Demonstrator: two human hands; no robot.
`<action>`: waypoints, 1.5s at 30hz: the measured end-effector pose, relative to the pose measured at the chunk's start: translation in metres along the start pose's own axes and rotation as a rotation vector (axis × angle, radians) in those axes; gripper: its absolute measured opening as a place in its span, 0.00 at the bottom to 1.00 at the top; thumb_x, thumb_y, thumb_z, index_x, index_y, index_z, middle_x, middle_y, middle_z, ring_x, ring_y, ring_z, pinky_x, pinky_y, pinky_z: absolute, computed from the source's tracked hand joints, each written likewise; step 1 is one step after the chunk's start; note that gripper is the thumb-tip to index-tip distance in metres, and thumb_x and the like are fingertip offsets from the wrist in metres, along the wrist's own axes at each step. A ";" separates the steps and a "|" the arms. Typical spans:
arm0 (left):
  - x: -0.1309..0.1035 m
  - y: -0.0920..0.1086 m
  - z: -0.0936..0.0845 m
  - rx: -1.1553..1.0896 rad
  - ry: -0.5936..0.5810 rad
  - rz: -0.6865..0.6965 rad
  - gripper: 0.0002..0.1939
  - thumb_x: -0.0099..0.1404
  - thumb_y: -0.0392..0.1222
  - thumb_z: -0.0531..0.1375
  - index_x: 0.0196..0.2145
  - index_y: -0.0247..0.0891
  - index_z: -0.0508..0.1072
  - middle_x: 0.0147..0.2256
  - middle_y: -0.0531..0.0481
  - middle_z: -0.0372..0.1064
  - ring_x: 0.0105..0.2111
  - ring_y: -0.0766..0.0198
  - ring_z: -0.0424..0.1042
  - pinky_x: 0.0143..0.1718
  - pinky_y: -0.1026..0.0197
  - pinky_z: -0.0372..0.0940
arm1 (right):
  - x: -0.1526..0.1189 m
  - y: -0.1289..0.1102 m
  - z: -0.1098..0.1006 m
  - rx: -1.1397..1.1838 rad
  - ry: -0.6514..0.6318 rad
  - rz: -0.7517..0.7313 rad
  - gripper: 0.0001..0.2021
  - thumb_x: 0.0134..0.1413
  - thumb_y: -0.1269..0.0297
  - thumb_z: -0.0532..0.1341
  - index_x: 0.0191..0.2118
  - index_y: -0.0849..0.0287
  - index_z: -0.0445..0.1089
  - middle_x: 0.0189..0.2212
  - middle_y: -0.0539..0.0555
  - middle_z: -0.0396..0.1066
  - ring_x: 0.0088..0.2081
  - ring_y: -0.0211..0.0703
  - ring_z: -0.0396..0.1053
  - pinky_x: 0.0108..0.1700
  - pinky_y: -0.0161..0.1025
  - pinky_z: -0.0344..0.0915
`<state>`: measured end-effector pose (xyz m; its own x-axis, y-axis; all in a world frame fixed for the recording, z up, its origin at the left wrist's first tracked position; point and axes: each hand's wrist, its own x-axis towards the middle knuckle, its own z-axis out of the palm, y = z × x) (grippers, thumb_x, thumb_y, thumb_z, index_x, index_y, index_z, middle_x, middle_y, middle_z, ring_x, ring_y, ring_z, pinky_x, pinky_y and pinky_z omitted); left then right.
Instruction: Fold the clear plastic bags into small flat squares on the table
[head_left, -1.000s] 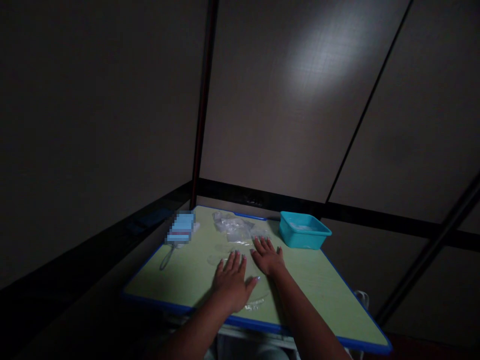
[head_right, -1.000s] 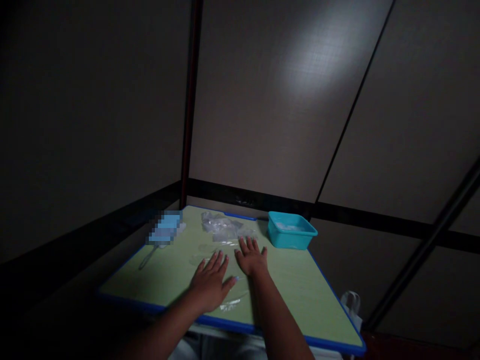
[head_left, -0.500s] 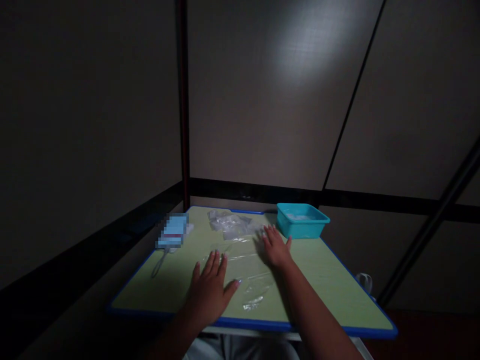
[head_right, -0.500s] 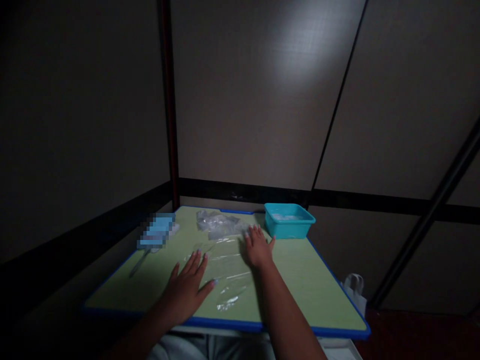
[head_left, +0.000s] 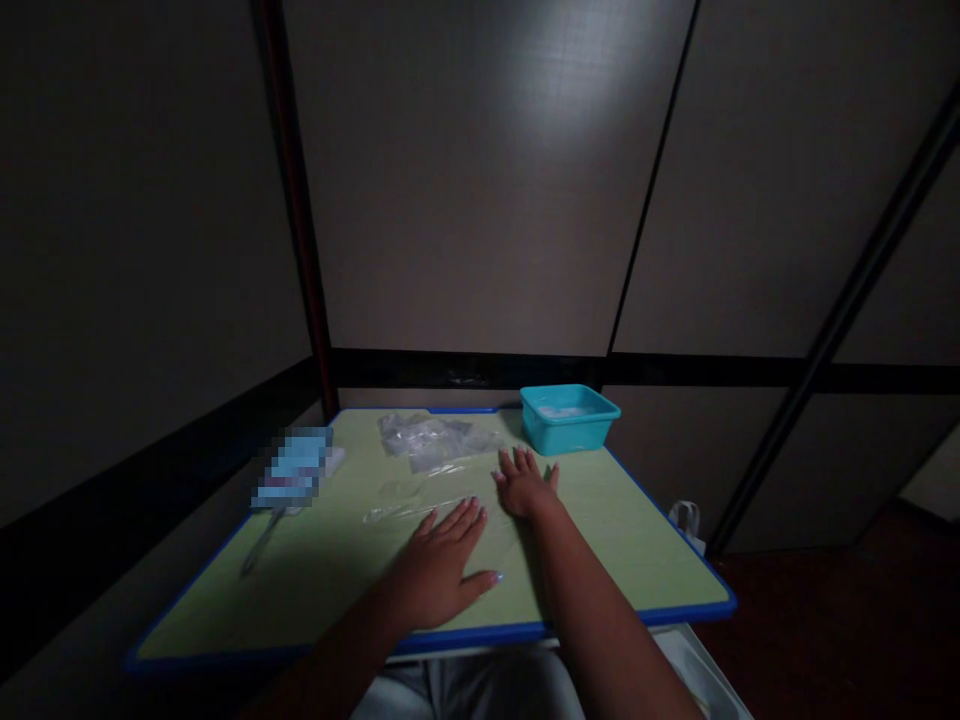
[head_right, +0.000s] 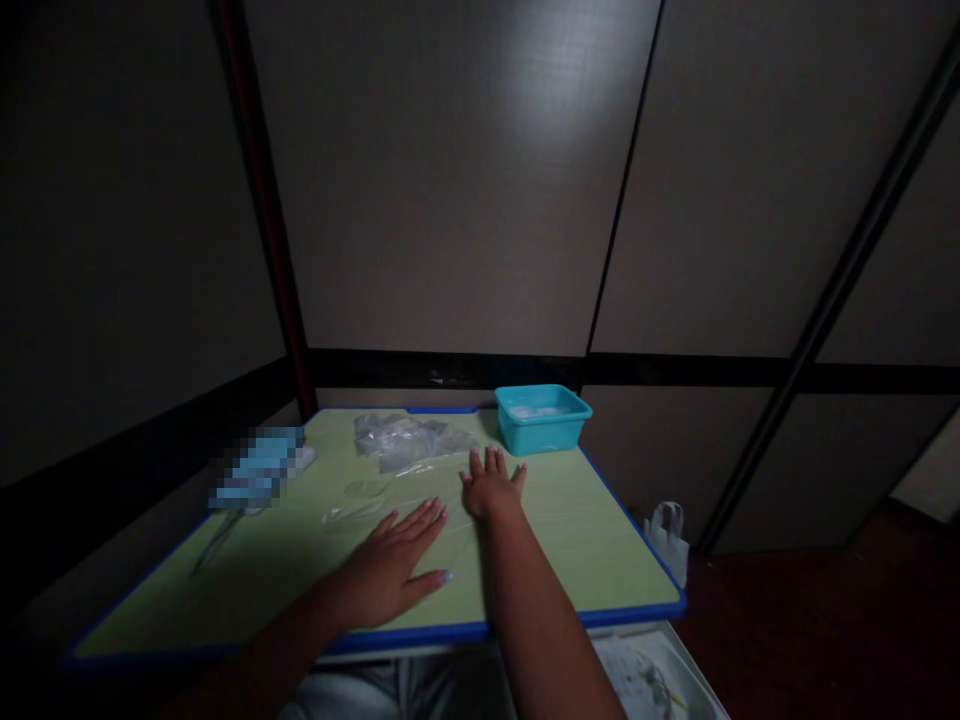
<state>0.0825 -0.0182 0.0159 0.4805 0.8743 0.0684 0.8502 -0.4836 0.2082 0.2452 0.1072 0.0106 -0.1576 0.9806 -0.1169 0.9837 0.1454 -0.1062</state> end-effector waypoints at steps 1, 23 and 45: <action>-0.002 -0.001 0.000 0.006 0.000 0.002 0.36 0.60 0.63 0.44 0.61 0.44 0.43 0.62 0.48 0.33 0.61 0.57 0.36 0.58 0.45 0.38 | 0.000 0.000 0.000 0.001 -0.001 0.001 0.27 0.58 0.51 0.32 0.62 0.48 0.26 0.63 0.52 0.21 0.62 0.48 0.20 0.52 0.67 0.24; -0.071 -0.028 -0.022 0.020 0.072 0.203 0.35 0.56 0.60 0.55 0.58 0.47 0.52 0.61 0.51 0.41 0.60 0.50 0.41 0.59 0.46 0.34 | 0.001 0.000 0.000 0.034 0.004 0.019 0.31 0.55 0.43 0.32 0.62 0.49 0.27 0.63 0.54 0.22 0.62 0.51 0.20 0.51 0.69 0.22; -0.085 -0.010 -0.001 -0.245 0.227 -0.006 0.14 0.49 0.35 0.60 0.36 0.42 0.65 0.50 0.48 0.61 0.51 0.57 0.58 0.51 0.56 0.56 | -0.017 -0.013 -0.010 0.026 0.116 -0.134 0.35 0.52 0.38 0.33 0.62 0.49 0.30 0.63 0.53 0.22 0.61 0.52 0.17 0.52 0.66 0.19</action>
<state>0.0329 -0.0880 0.0086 0.3918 0.8777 0.2759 0.7627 -0.4776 0.4360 0.2357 0.0903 0.0237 -0.2750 0.9613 0.0144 0.9516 0.2743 -0.1386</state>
